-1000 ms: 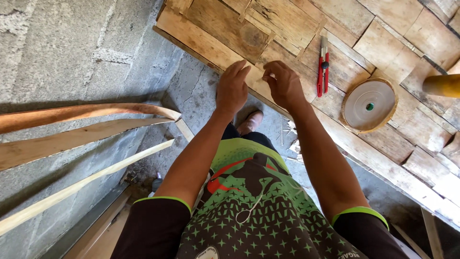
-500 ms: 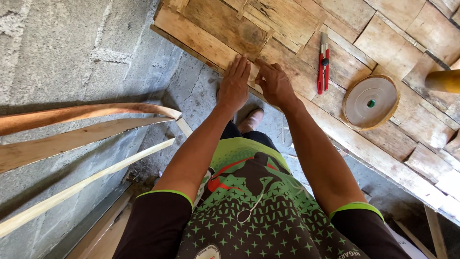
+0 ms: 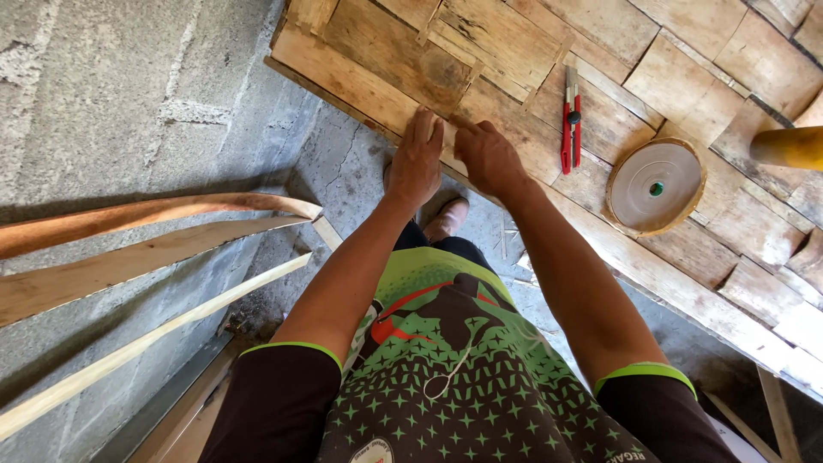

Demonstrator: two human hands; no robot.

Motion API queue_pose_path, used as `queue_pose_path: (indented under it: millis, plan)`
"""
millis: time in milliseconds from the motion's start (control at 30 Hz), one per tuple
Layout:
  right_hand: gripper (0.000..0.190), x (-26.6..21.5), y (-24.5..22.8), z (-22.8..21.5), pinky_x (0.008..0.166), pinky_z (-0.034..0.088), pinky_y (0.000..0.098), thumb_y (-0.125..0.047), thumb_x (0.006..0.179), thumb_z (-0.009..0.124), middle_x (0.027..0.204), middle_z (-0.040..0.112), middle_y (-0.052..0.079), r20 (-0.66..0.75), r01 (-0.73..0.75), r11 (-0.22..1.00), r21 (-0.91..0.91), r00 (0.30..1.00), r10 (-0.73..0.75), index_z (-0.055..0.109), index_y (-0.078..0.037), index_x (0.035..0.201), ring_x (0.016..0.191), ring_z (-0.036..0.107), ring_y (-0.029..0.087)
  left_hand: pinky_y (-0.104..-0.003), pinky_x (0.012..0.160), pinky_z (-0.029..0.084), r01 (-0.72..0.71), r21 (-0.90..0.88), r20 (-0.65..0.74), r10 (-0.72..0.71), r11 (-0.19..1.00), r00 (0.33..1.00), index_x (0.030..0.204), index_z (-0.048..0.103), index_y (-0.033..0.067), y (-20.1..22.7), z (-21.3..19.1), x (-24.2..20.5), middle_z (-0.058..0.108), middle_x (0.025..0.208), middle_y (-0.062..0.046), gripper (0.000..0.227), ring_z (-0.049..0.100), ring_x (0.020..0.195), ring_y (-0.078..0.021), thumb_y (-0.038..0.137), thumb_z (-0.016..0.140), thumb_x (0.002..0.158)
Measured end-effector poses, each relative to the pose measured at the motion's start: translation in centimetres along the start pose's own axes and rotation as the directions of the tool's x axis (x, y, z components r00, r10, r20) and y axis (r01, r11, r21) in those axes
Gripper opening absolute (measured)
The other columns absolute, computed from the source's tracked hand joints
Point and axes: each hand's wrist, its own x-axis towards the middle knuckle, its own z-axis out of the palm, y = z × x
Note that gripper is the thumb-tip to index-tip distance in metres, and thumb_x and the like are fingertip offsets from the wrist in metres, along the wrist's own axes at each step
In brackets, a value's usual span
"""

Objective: Assemble and glue small wooden blocks onto a larger surface to create a decorative panel.

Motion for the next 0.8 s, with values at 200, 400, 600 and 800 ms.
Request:
queue_pose_path:
  millis: [200,400,600,800]
  plan:
    - [0.001,-0.4,0.9,-1.9,0.087,0.057,0.0393,0.001,0.095,0.064,0.134,0.067,0.015,-0.044,-0.075,0.892,0.446,0.993,0.106,0.064,0.000,0.095,0.104,0.071,0.031,-0.045,0.117,0.040,0.038,-0.517,-0.238,-0.186,0.855,0.953,0.155,0.042,0.0052,-1.0,2.3,0.3,0.046,0.151,-0.025,0.054,0.042,0.143,-0.0415,0.002,0.050,0.101]
    - [0.016,1.2,1.0,-2.5,0.088,0.058,0.0371,-0.002,0.096,0.064,0.104,0.073,0.013,-0.038,-0.118,0.804,0.583,0.984,0.172,0.068,0.000,0.112,0.098,0.074,0.027,-0.039,0.106,0.053,0.062,-0.811,-0.170,-0.336,0.582,0.926,0.133,0.064,0.0047,-1.5,2.7,1.2,0.072,0.127,-0.017,0.029,0.067,0.122,-0.0296,0.018,0.058,0.108]
    - [0.017,2.9,2.0,-0.5,0.085,0.058,0.0366,-0.007,0.099,0.067,0.101,0.074,0.013,-0.121,-0.058,0.804,0.592,0.980,0.160,0.068,0.000,0.114,0.096,0.073,0.024,-0.031,0.086,0.058,0.154,-0.952,0.029,-0.424,0.263,0.905,0.123,0.068,-0.0030,-2.4,4.9,1.8,0.077,0.109,-0.012,0.039,0.072,0.098,-0.0158,0.025,0.073,0.096]
    - [0.007,5.3,1.4,0.2,0.082,0.057,0.0384,-0.008,0.095,0.070,0.099,0.072,0.015,-0.176,-0.016,0.850,0.527,0.976,0.128,0.069,-0.003,0.099,0.093,0.072,0.030,-0.027,0.068,0.054,0.166,-0.974,0.059,-0.538,0.152,0.841,0.102,0.075,-0.0052,-3.8,6.9,2.6,0.075,0.083,-0.008,0.020,0.067,0.073,-0.0105,0.013,0.076,0.094]
